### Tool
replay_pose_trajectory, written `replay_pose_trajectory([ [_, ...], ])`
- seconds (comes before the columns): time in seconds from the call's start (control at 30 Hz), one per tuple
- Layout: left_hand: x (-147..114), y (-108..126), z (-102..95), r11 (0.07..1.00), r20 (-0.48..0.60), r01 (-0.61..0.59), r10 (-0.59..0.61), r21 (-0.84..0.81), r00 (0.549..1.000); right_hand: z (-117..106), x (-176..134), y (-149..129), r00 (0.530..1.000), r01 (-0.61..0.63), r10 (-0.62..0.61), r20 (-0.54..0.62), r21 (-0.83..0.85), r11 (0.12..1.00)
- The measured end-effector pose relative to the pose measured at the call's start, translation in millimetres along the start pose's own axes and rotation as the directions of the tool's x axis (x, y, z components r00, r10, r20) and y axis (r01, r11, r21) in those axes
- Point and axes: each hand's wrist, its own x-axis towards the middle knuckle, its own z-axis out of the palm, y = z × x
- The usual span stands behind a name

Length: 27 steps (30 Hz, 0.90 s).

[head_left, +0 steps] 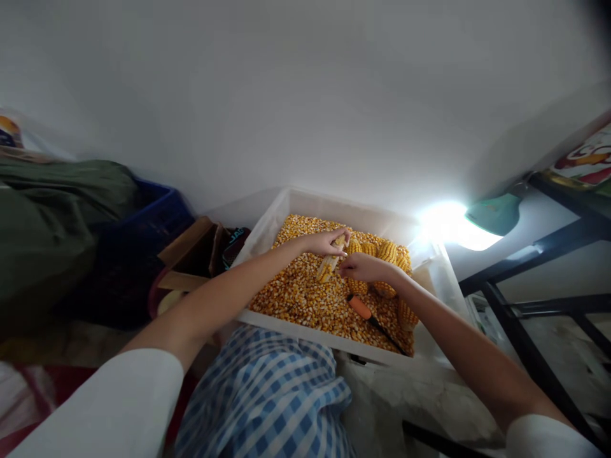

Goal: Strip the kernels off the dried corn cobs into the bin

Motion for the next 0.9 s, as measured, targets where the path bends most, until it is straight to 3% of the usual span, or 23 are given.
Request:
replay_pose_trajectory([
  [0.1, -1, -7, 2.6, 0.991, -0.070, 0.132, -0.134, -0.039, 0.988, 0, -1, -6, 0.998, -0.063, 0.062, -0.016, -0.069, 0.996],
  [0.2, -3, -18, 3.7, 0.951, -0.152, 0.285, -0.301, -0.116, 0.942, -2, -4, -11, 0.993, -0.116, 0.113, -0.033, -0.128, 0.985],
  [0.3, -3, -26, 3.4, 0.920, -0.207, 0.358, -0.386, -0.160, 0.899, -2, -5, -11, 0.990, -0.139, 0.132, -0.051, -0.164, 0.977],
  [0.43, -3, -31, 3.8, 0.905, -0.231, 0.384, -0.419, -0.182, 0.878, 1, -4, -10, 0.990, -0.128, 0.114, -0.084, -0.181, 0.975],
  [0.9, -1, -41, 7.3, 0.904, -0.258, 0.387, -0.423, -0.180, 0.869, 8, -2, -11, 0.984, -0.145, 0.118, -0.137, -0.203, 0.968],
])
